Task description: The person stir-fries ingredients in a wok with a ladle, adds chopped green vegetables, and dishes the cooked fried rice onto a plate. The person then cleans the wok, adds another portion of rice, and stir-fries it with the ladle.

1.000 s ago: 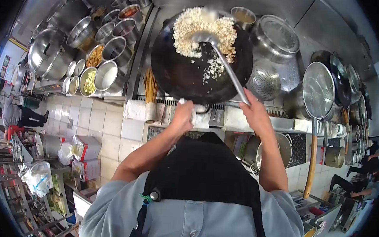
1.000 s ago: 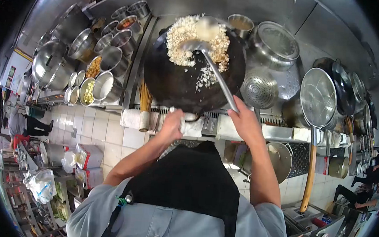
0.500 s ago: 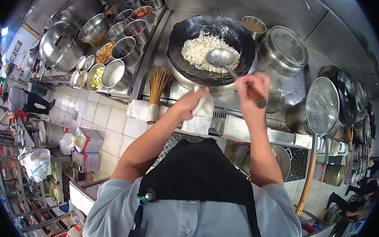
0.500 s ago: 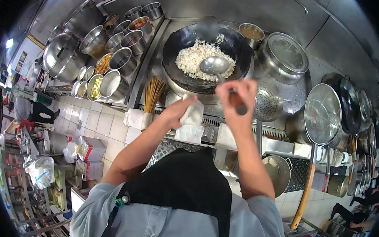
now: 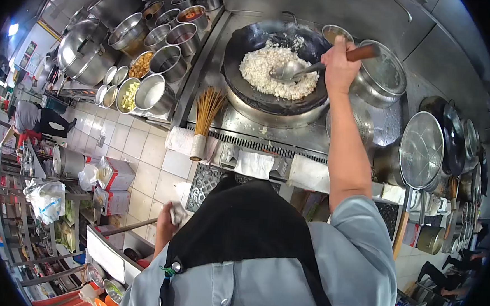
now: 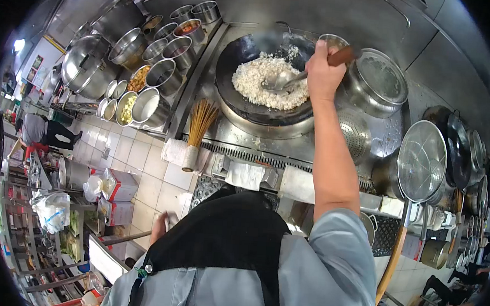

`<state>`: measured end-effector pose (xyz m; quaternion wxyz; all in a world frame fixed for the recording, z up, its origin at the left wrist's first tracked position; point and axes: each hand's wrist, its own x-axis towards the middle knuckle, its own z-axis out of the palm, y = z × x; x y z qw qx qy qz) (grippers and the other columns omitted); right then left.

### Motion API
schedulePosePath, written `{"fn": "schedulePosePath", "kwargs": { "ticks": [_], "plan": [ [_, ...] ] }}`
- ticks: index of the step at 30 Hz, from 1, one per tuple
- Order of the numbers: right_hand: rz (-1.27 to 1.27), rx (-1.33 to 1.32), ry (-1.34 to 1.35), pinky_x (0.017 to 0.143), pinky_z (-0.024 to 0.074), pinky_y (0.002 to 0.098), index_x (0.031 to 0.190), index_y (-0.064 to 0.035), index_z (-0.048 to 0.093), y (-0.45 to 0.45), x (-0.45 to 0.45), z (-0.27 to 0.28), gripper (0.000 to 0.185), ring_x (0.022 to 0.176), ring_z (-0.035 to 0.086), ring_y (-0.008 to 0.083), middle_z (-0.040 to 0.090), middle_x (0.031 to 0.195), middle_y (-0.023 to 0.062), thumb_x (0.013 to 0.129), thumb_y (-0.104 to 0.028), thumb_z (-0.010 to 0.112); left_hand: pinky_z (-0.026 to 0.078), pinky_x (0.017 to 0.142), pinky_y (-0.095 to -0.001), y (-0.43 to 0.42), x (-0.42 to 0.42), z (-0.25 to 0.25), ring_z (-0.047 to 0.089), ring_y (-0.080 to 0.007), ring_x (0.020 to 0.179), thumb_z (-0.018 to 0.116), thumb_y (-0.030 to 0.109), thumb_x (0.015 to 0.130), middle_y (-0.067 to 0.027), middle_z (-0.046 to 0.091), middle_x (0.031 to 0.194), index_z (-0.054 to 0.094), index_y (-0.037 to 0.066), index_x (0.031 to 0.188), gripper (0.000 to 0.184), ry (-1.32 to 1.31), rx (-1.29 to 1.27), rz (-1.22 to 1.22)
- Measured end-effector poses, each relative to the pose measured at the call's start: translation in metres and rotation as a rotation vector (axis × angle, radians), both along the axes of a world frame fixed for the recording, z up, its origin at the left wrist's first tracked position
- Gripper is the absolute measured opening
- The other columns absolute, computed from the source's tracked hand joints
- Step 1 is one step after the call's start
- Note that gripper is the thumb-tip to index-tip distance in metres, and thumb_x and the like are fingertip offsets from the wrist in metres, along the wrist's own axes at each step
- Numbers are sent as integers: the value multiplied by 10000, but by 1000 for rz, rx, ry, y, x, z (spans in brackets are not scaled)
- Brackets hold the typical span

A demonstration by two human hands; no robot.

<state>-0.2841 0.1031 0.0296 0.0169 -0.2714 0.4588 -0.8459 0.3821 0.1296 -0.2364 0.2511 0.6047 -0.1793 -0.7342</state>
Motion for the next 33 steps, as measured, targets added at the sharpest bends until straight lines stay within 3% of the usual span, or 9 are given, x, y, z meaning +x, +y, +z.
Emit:
{"fn": "schedulePosePath", "kwargs": {
  "ticks": [5, 11, 14, 18, 22, 26, 28, 30, 33],
  "plan": [
    [70, -85, 99, 432, 383, 320, 780, -104, 423, -1, 38, 70, 334, 439, 411, 116, 417, 555, -5, 1013, -157, 657, 569, 697, -440, 33, 58, -65, 697, -268, 748, 632, 374, 969, -102, 711, 869, 684, 69, 1036, 316, -301, 26, -262],
    [-181, 157, 265, 447, 414, 297, 778, -74, 471, -92, -8, 4, 330, 457, 519, 115, 517, 577, 16, 991, -204, 686, 523, 679, -446, 6, 78, -130, 682, -294, 754, 643, 339, 943, -145, 707, 844, 682, 9, 985, 335, -720, -371, -902],
    [-255, 198, 255, 441, 418, 292, 773, -65, 478, -85, -10, 71, 338, 460, 517, 109, 530, 565, 24, 983, -213, 698, 500, 669, -450, -16, 73, -132, 675, -307, 756, 649, 322, 929, -167, 705, 831, 681, -22, 959, 346, -738, -463, -940],
    [-342, 23, 304, 444, 446, 300, 795, -45, 472, -102, -41, 25, 317, 453, 521, 126, 539, 565, 47, 983, -176, 691, 484, 646, -445, -42, 61, -130, 673, -305, 735, 650, 306, 920, -185, 698, 808, 681, -47, 934, 355, -692, -254, -688],
    [-242, 149, 80, 545, 418, 323, 739, -26, 533, -120, -39, 34, 327, 554, 508, 119, 532, 599, 12, 962, -192, 705, 497, 651, -448, -52, 76, -152, 679, -319, 739, 657, 314, 914, -198, 693, 804, 679, -22, 948, 338, -770, -455, -918],
    [-19, -89, 70, 558, 451, 344, 772, -13, 548, -102, 11, 65, 299, 535, 512, 139, 536, 602, 23, 949, -185, 717, 510, 661, -455, -51, 88, -162, 689, -345, 756, 659, 317, 908, -216, 687, 803, 683, 26, 980, 301, -776, -437, -924],
    [-151, 35, 193, 477, 433, 326, 791, -51, 466, -139, -17, -8, 312, 478, 507, 143, 503, 591, 22, 962, -153, 707, 517, 665, -459, -46, 98, -173, 694, -359, 765, 660, 318, 904, -225, 683, 803, 684, 50, 996, 285, -812, -479, -1003],
    [-124, 43, 149, 437, 423, 313, 800, -69, 432, -142, -8, -2, 323, 458, 505, 139, 498, 583, 28, 975, -144, 693, 521, 673, -469, -48, 99, -176, 695, -374, 772, 657, 319, 903, -224, 679, 804, 679, 76, 1004, 264, -880, -764, -1283],
    [-170, 142, 215, 440, 427, 310, 792, -74, 437, -136, -2, 46, 324, 455, 504, 137, 513, 587, 27, 985, -159, 682, 513, 682, -499, -44, 97, -174, 676, -383, 745, 664, 324, 898, -190, 660, 783, 637, 50, 960, 282, -864, -688, -1229]
  ]
}}
